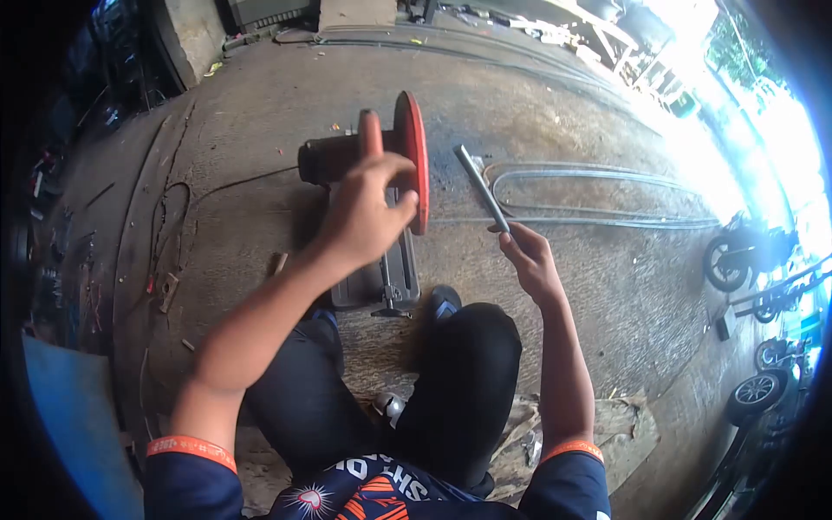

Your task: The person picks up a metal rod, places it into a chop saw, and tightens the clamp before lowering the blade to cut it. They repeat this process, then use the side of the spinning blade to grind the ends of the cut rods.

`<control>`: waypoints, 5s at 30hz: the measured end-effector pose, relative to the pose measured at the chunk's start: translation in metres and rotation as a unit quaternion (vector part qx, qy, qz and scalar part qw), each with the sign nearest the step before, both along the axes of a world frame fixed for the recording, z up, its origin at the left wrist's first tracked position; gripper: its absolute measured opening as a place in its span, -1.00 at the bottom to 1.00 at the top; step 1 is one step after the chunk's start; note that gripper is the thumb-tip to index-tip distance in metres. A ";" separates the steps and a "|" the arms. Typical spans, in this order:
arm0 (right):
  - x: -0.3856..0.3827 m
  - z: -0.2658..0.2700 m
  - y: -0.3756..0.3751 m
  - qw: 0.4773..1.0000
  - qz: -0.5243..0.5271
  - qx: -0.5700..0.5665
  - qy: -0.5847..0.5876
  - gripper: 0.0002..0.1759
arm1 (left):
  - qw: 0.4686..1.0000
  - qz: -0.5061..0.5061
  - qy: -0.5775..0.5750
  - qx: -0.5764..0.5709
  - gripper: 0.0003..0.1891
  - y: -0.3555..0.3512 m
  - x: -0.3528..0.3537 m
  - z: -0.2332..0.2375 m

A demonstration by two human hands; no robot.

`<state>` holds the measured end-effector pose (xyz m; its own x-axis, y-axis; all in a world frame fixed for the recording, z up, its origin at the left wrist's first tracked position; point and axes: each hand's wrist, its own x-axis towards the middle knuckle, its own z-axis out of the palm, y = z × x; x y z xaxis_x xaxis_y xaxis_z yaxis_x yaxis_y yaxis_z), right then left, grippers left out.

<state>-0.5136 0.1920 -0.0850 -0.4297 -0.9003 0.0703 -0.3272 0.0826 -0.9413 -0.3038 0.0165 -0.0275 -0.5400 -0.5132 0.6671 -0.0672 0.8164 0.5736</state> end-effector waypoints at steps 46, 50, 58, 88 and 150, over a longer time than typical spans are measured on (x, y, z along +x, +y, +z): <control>0.021 -0.033 -0.031 0.992 -0.082 -0.023 0.095 -0.73 | 0.969 -0.071 0.032 0.235 -0.77 -0.023 -0.002 -0.010; -0.013 -0.138 -0.004 0.963 -0.114 0.002 -0.246 -0.63 | 0.973 0.227 0.025 0.028 -0.57 -0.101 -0.011 -0.053; -0.030 -0.245 -0.033 0.911 -0.051 0.163 -0.375 -0.58 | 0.852 0.062 -0.060 0.516 -0.51 -0.129 -0.053 -0.037; -0.024 -0.295 -0.084 0.920 0.103 0.155 -0.345 -0.52 | 0.849 0.118 -0.103 0.505 -0.47 -0.122 -0.060 -0.029; -0.007 -0.291 -0.083 0.999 -0.024 0.024 -0.023 -0.80 | 0.839 0.067 -0.160 0.516 -0.49 -0.128 -0.057 -0.026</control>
